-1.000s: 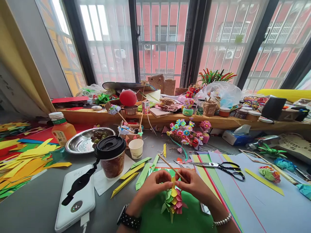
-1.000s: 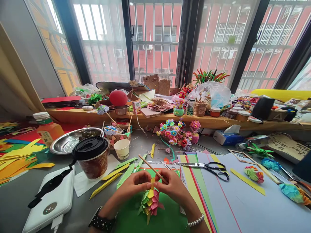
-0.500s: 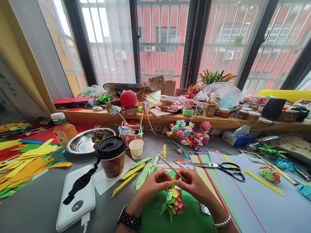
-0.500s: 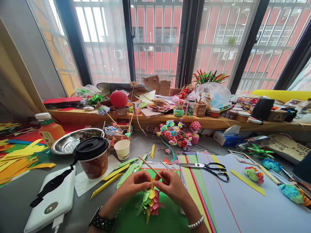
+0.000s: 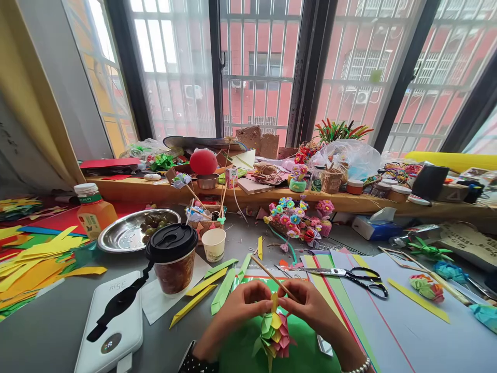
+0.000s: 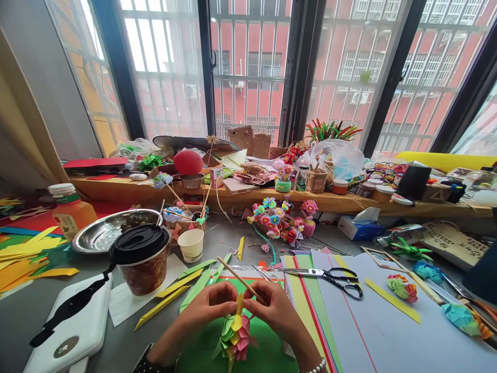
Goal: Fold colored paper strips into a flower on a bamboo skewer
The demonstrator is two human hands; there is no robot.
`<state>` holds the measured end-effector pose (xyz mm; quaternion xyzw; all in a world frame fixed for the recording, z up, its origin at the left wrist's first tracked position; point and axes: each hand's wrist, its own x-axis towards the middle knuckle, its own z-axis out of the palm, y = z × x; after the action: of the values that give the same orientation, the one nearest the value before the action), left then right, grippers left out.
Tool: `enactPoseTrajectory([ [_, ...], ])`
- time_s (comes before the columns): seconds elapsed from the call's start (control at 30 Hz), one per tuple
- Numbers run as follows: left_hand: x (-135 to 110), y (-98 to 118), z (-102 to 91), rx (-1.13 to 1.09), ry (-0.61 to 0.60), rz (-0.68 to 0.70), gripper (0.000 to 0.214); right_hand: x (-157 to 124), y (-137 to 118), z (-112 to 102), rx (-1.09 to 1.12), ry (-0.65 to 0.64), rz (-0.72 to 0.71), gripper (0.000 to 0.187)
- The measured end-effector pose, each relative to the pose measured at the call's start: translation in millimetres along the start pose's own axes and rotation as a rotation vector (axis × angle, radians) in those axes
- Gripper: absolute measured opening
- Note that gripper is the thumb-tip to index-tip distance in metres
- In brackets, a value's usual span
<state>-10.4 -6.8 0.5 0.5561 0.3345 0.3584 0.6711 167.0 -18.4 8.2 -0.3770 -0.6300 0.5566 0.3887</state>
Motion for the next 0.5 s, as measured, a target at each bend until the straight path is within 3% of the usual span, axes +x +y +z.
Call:
enactPoseTrajectory([
  [0.33, 2.3, -2.9, -0.5, -0.04, 0.047, 0.007, 0.03, -2.7, 2.7, 7.2, -0.182, 0.115, -0.036, 0.017],
  [0.5, 2.7, -4.3, -0.6, -0.05, 0.017, 0.006, 0.029, -4.1, -1.1, 6.6, -0.253, 0.086, -0.015, 0.018],
])
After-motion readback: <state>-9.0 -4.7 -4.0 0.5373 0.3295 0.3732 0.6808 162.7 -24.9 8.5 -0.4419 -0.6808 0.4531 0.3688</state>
